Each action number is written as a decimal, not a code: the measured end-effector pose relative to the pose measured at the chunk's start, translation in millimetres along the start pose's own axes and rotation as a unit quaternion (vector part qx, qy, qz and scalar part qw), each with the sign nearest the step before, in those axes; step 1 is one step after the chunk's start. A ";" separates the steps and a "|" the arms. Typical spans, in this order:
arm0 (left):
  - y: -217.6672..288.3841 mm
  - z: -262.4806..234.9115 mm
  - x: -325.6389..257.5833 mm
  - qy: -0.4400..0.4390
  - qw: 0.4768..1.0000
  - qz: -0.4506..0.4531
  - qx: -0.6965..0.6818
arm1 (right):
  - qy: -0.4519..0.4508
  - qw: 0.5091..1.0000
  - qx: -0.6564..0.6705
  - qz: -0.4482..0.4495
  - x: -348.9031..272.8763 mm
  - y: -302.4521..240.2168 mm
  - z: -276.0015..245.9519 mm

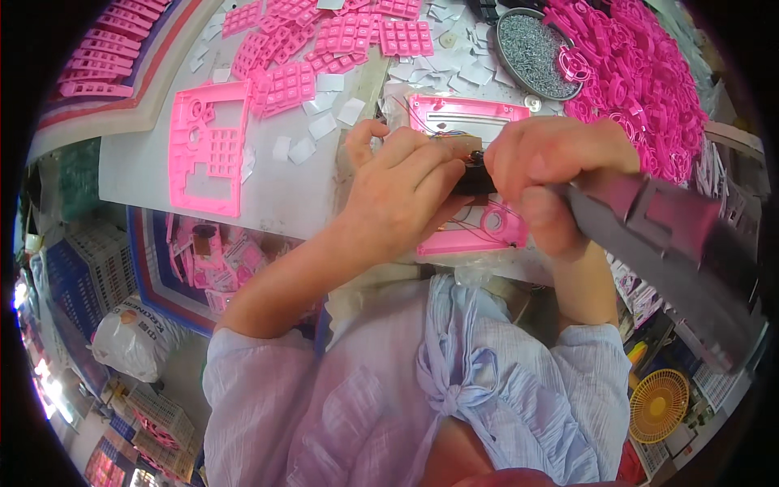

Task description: Assembling the internal electronic components and casing of a plastic toy piggy bank.

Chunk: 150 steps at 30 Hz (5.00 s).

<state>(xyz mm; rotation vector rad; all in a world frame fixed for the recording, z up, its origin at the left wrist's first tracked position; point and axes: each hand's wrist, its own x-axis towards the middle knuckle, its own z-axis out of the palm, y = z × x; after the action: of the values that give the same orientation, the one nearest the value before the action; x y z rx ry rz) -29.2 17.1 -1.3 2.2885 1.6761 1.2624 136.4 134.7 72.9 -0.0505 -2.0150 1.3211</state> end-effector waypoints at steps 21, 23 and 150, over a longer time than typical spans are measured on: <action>5.9 -1.8 -1.3 -0.057 0.992 -0.110 0.039 | -0.179 0.798 -0.405 0.408 24.4 31.0 -43.1; 8.0 -3.6 1.0 -0.070 0.989 -0.116 0.053 | -0.121 0.782 -0.487 0.370 24.0 14.7 -33.9; -265.2 -43.3 123.5 -0.087 0.905 -0.316 0.272 | -0.136 0.881 -0.438 0.117 202.3 231.1 6.4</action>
<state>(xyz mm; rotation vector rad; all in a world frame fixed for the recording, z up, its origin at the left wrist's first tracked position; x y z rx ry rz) -252.3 209.8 -24.4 1.6939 2.6225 0.4753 -95.3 319.8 -7.5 -0.5666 -2.7681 0.4433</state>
